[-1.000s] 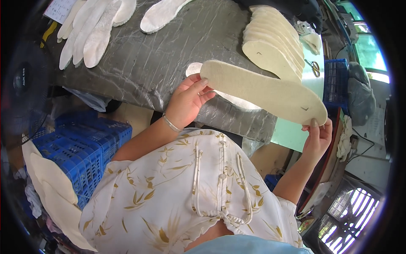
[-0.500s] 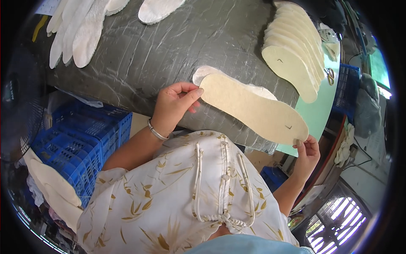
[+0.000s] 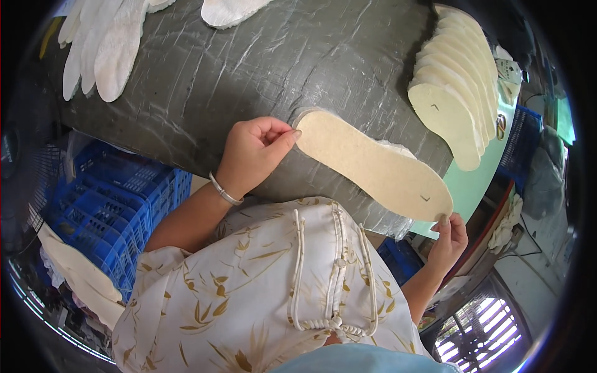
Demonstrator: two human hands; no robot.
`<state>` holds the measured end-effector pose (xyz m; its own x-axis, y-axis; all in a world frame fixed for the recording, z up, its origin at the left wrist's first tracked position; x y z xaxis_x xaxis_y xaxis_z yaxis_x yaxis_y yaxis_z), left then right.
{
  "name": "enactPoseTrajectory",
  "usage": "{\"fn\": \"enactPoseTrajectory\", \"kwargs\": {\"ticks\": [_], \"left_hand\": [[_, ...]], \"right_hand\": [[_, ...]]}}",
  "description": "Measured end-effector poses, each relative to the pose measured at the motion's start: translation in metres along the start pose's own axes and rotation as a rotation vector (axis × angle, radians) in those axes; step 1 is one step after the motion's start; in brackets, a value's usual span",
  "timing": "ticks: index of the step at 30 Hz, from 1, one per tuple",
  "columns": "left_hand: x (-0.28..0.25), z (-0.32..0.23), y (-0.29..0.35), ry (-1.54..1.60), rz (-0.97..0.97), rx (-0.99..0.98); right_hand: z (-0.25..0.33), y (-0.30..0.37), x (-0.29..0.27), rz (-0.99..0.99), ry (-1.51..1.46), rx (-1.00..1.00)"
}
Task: Manually aligning and stacking shoe insole and lining components.
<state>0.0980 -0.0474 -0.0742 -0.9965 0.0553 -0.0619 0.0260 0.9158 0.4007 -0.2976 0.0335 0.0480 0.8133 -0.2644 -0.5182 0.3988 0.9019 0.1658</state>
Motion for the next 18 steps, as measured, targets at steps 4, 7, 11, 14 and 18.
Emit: {"fn": "enactPoseTrajectory", "kwargs": {"ticks": [4,7,11,14,18], "left_hand": [[-0.002,0.001,0.000,-0.007,0.006,-0.012],[-0.002,0.001,-0.001,-0.013,0.011,-0.006],[-0.003,0.002,-0.001,-0.023,0.007,0.014],[-0.005,-0.001,0.000,-0.023,0.010,0.010],[-0.005,0.003,-0.001,0.018,0.014,-0.004]], "right_hand": [[-0.004,-0.004,0.000,0.025,-0.011,0.003],[-0.009,-0.005,-0.001,0.041,-0.009,0.013],[-0.013,-0.007,0.002,0.069,-0.060,0.012],[-0.018,-0.007,0.004,0.087,-0.118,0.019],[-0.027,-0.008,0.008,0.114,-0.167,0.072]]}}
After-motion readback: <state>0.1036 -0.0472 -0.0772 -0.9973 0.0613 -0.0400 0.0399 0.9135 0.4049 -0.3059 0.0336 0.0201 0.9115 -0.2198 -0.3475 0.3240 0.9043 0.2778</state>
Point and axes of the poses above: each hand's wrist, its own y-axis away from the middle knuckle, its own x-axis out of the palm, z = x × y, the point moved 7 cm from there along -y, towards the middle knuckle, and after that the axes turned 1 degree about -y, right-handed, at the moved point
